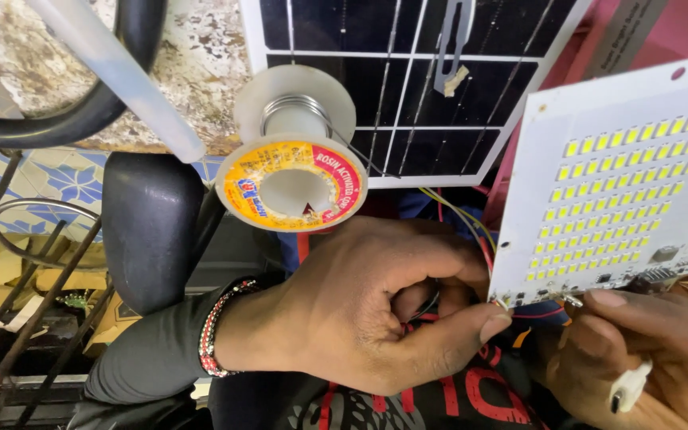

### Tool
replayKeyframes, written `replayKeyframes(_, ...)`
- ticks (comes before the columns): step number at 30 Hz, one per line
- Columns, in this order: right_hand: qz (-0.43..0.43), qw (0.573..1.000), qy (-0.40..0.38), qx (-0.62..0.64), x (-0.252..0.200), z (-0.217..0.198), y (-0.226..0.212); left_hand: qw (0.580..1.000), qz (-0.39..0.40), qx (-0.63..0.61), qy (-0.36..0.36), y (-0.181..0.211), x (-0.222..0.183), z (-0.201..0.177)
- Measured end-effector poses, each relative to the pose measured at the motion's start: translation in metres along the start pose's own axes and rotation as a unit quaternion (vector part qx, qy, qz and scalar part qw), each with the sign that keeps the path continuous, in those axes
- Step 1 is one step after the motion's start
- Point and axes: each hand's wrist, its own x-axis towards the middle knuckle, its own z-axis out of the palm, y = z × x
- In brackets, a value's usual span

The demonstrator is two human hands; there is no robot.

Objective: Measuring voltage on an LED panel using a digital multimeter and performing soldering repairs at an electronics repair bench.

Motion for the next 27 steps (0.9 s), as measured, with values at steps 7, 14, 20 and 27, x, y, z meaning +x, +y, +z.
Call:
replayKeyframes(7, 0.032, 0.989, -0.121, 0.075, 0.000, -0.003, 0.021, 1.000, 0.002, 0.023, 0.002, 0.001, 0.001, 0.000)
replayKeyframes(14, -0.070, 0.986, -0.151, -0.006, -0.011, 0.033, 0.011, 0.999, -0.019, 0.036, -0.011, 0.001, 0.003, -0.001)
replayKeyframes(20, -0.405, 0.783, -0.057, -0.470, -0.031, 0.049, 0.001, 1.000, -0.012, 0.028, -0.005, -0.002, 0.001, 0.000)
replayKeyframes(27, -0.585, 0.513, -0.146, -0.611, -0.043, 0.044, -0.004, 1.000, -0.015, 0.021, -0.015, -0.003, 0.000, -0.001)
